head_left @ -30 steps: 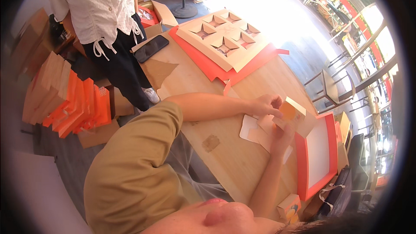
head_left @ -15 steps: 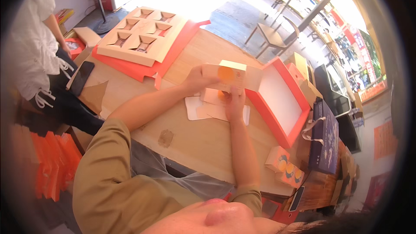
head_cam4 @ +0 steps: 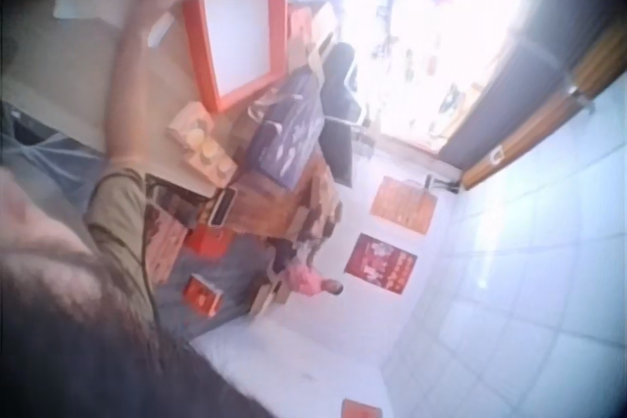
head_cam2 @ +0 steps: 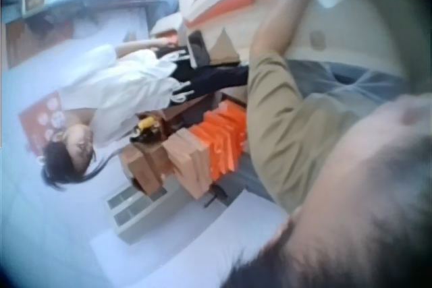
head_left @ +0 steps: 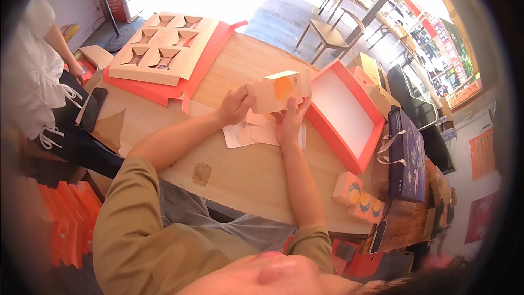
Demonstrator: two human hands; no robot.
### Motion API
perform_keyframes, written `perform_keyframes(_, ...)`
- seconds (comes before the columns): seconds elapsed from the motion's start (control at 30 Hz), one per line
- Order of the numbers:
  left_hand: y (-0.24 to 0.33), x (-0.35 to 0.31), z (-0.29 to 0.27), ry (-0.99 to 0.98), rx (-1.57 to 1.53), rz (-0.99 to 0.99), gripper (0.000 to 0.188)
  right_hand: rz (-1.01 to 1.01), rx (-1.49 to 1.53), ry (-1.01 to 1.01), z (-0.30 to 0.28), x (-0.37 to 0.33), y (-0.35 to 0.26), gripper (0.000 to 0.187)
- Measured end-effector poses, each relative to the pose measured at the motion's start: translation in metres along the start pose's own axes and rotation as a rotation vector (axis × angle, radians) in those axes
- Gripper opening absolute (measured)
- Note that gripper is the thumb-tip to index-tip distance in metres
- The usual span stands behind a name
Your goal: The person assembles small cardboard boxes by folding flaps and inserting them into a larger tray. They handle multiple small boxes and a larger tray, placing the assembled boxes into the tray.
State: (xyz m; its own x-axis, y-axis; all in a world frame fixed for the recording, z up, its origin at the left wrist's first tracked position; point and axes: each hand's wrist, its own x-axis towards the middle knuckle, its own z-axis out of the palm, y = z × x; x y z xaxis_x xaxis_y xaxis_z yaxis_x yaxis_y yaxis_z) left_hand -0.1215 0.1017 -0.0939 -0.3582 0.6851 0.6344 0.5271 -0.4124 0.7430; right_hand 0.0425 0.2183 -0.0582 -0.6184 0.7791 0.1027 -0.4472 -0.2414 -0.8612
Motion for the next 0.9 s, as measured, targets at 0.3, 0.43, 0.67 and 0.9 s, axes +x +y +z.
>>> perform_keyframes(0.3, 0.008, 0.006, 0.005, 0.055, -0.034, -0.068, 0.023, -0.053, -0.196, 0.034, 0.001, 0.004, -0.001, 0.078)
perform_keyframes(0.43, 0.011, 0.010, 0.000, -0.006, -0.243, 0.021, 0.028, 0.036, -0.117, -0.048, -0.011, 0.012, 0.008, 0.060)
perform_keyframes(0.67, 0.011, -0.001, -0.002, -0.111, -0.024, 0.307, 0.030, 0.023, 0.067, -0.063, -0.009, 0.007, 0.007, 0.058)
perform_keyframes(0.9, 0.022, 0.011, 0.009, -0.025, 0.213, 0.079, 0.033, 0.061, -0.014, -0.109, -0.027, 0.013, 0.015, 0.046)
